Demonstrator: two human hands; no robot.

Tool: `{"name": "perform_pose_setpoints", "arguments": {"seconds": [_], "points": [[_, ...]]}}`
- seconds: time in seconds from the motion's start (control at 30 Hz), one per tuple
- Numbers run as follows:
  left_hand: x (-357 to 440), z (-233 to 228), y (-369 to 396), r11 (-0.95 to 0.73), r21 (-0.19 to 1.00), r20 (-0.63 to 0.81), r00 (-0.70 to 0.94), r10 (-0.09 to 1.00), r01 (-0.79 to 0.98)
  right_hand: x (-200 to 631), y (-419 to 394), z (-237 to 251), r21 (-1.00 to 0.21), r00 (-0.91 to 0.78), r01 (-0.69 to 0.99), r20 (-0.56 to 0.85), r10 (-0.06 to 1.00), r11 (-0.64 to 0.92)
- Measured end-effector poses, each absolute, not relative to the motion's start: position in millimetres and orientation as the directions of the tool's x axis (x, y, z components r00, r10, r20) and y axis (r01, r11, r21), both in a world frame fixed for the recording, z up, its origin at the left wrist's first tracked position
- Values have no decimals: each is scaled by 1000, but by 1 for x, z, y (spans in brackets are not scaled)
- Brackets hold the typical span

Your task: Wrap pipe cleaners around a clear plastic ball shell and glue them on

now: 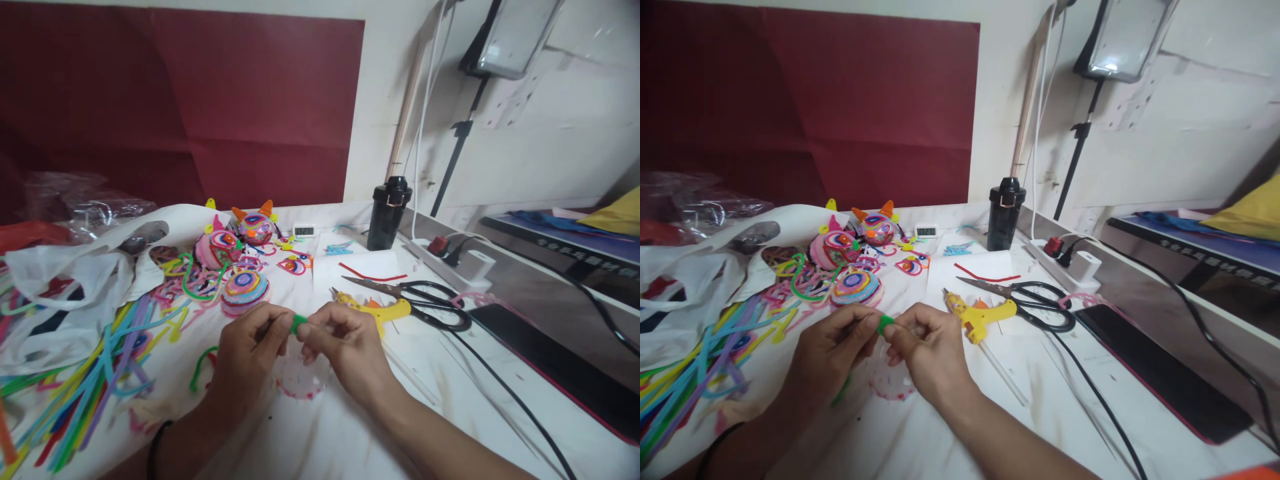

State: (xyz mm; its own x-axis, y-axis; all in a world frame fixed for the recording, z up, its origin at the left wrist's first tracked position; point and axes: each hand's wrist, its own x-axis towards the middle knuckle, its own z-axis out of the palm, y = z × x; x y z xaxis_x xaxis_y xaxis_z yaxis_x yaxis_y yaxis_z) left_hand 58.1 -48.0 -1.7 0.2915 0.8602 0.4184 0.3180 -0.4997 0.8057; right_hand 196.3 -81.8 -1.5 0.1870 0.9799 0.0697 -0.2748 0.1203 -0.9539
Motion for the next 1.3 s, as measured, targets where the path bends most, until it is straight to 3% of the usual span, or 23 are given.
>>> {"name": "perform_pose_setpoints", "arguments": {"seconds": [0.17, 0.33, 0.4, 0.47, 0.57, 0.67, 0.83, 1.03, 1.2, 1.3], "points": [[60, -4, -52, -520, 792, 454, 260, 852, 320, 191, -83, -3, -917, 198, -377, 55, 979, 128], [56, 1, -49, -706, 516, 646, 322, 693, 485, 192, -82, -8, -929, 120, -355, 69, 990, 108], [54, 2, -46, -770, 388, 712, 366, 599, 506, 195, -82, -9, -970, 94, -206, 112, 989, 129], [52, 1, -42, -825, 279, 749, 427, 508, 492, 199, -83, -9, -974, 109, 60, 224, 968, 219], [50, -1, -39, -871, 208, 735, 517, 439, 445, 205, -84, -8, -828, 64, 427, 427, 902, 362], [51, 0, -38, -857, 294, 687, 530, 497, 422, 208, -85, -7, -801, 30, 466, 439, 898, 376], [53, 9, -40, -750, 500, 605, 446, 660, 432, 206, -83, -5, -944, 150, 179, 303, 941, 275], [57, 4, -48, -563, 750, 448, 360, 818, 347, 198, -84, -3, -970, 237, -47, 223, 946, 240], [59, 0, -51, -524, 778, 422, 330, 844, 347, 194, -83, -4, -972, 239, -144, 147, 960, 185], [58, 2, -49, -630, 658, 519, 359, 776, 411, 196, -80, -7, -982, 160, -120, 127, 979, 147]]}}
